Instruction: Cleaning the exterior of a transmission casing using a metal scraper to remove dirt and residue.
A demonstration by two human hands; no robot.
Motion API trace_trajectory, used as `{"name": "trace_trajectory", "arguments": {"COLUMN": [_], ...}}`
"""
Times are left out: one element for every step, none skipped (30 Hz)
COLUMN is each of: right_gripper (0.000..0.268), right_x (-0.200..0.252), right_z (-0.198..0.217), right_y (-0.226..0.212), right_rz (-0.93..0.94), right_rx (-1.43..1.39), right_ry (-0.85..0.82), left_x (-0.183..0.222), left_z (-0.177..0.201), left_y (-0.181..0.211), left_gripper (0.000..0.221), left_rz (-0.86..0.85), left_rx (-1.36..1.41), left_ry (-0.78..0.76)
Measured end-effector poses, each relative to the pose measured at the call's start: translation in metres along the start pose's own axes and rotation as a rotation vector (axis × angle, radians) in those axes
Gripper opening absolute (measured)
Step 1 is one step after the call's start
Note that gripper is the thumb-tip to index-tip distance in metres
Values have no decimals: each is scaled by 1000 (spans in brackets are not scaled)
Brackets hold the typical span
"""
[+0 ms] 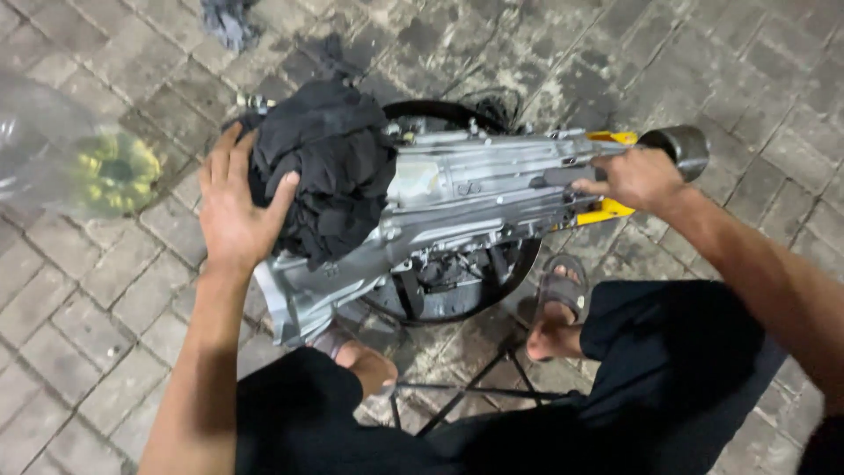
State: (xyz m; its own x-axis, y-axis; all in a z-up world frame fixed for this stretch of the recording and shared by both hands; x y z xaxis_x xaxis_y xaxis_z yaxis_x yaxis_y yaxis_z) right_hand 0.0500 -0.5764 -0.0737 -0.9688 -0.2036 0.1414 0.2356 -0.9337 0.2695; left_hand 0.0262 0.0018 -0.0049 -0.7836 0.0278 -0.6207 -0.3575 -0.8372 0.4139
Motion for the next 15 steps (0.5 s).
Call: {"name": "trace_trajectory", "arguments": {"right_gripper": [67,63,59,59,60,61,61,61,60,60,62,65,65,65,66], "right_x": [-1,-2,-1,-1,-3,-6,-9,-12,-16,-16,-14,-12,-5,1,6], "right_z": [5,8,7,24,42,61,61,61,60,47,33,19,14,9,6], "right_y": [-12,-24,-43,-73,-103,-132,-131,-130,-132,-106,-79,-52,-37,-22,-4], "right_rz": [-12,-23,-25,-27,37,101,97,125,149,141,97,53,55,47,36], "right_rx": [7,-104,-226,-231,-277,-324,-324,-335,-350,-354,-320,-286,-288,-198,-107], "right_ry": [5,13,12,7,22,39,40,41,44,47,22,-4,-12,-23,-27], "left_x": [-2,-4,0,1,1,0,0,0,-2,-3,-2,-2,-1,1,-1], "left_z": [0,-1,3,2,2,1,3,5,8,8,7,6,5,4,2], "left_y": [3,5,7,6,4,2,5,7,7,8,9,9,8,8,7], "left_gripper": [62,62,62,62,61,61,61,58,56,56,59,61,61,61,60], "left_rz": [-8,8,31,30,26,22,18,23,23,14,28,41,46,35,19], "left_rx": [10,1,-18,-18,-19,-20,-19,-3,11,12,-1,-15,-15,-15,-12], "left_ry": [6,-1,-22,-29,-28,-27,-27,-33,-43,-45,-52,-59,-65,-64,-56]}}
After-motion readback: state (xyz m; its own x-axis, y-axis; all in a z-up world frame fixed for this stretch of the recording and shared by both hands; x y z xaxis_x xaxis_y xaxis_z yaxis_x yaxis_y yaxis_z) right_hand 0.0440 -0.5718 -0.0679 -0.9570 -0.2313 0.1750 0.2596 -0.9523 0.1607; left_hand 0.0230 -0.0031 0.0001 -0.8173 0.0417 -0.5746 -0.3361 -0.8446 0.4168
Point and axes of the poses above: each hand's wrist, its own x-axis away from the middle knuckle, its own z-axis out of the back of the hand, y = z × x, the point moved 2 cm from there along -x, towards the middle knuckle, and after that the axes turned 12 degrees about y, right-handed, at the moved point
